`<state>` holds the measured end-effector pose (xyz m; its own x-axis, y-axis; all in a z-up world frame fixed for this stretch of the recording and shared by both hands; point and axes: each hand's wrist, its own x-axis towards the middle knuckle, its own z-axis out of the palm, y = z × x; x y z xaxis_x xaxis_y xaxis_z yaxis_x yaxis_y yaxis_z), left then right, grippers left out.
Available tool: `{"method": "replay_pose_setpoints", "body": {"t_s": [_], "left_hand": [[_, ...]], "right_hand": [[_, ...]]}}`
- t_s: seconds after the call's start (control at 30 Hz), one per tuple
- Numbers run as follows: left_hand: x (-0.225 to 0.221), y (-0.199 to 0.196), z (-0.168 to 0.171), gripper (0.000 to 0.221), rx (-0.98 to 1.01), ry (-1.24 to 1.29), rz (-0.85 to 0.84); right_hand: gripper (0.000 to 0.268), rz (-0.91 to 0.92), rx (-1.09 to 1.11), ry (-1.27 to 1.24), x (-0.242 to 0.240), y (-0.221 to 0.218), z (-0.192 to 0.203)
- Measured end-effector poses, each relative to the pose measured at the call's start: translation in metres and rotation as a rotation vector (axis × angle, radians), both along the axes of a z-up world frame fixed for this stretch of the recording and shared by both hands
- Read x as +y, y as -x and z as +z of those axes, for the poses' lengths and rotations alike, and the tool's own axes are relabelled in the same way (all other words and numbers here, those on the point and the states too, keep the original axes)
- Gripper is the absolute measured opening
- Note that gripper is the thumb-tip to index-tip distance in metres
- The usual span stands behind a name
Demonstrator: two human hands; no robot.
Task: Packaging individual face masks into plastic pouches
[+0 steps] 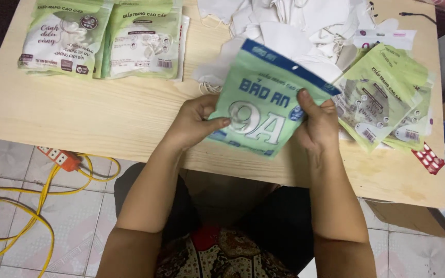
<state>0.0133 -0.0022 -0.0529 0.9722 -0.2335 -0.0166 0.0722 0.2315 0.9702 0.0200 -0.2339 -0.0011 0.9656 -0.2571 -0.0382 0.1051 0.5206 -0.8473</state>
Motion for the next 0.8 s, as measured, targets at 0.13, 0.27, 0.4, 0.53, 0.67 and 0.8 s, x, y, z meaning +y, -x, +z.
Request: {"method": "replay_pose_setpoints", "body": {"t_s": [0.13, 0.27, 0.4, 0.53, 0.67, 0.8], "left_hand": [[0.016, -0.004, -0.012, 0.041, -0.009, -0.114, 0.010], [0.026, -0.003, 0.003, 0.066, 0.005, -0.079, -0.025], [0.010, -0.003, 0.002, 0.075, 0.011, 0.029, -0.019], [-0.002, 0.003, 0.004, 0.040, 0.063, 0.030, 0.095], [0.005, 0.007, 0.018, 0.027, 0.145, 0.029, 0.222], [0.007, -0.001, 0.021, 0.022, 0.182, 0.116, 0.358]], "right_hand": [[0.017, 0.004, -0.022, 0.025, -0.021, -0.008, -0.001], [0.014, -0.010, 0.019, 0.049, -0.009, 0.002, 0.004], [0.013, 0.097, 0.118, 0.172, 0.003, 0.000, -0.031], [0.013, 0.144, 0.137, 0.151, 0.010, -0.002, -0.034], [0.009, 0.096, 0.122, 0.070, -0.037, -0.019, -0.053], [0.035, 0.377, 0.126, 0.195, -0.011, -0.009, -0.015]]}}
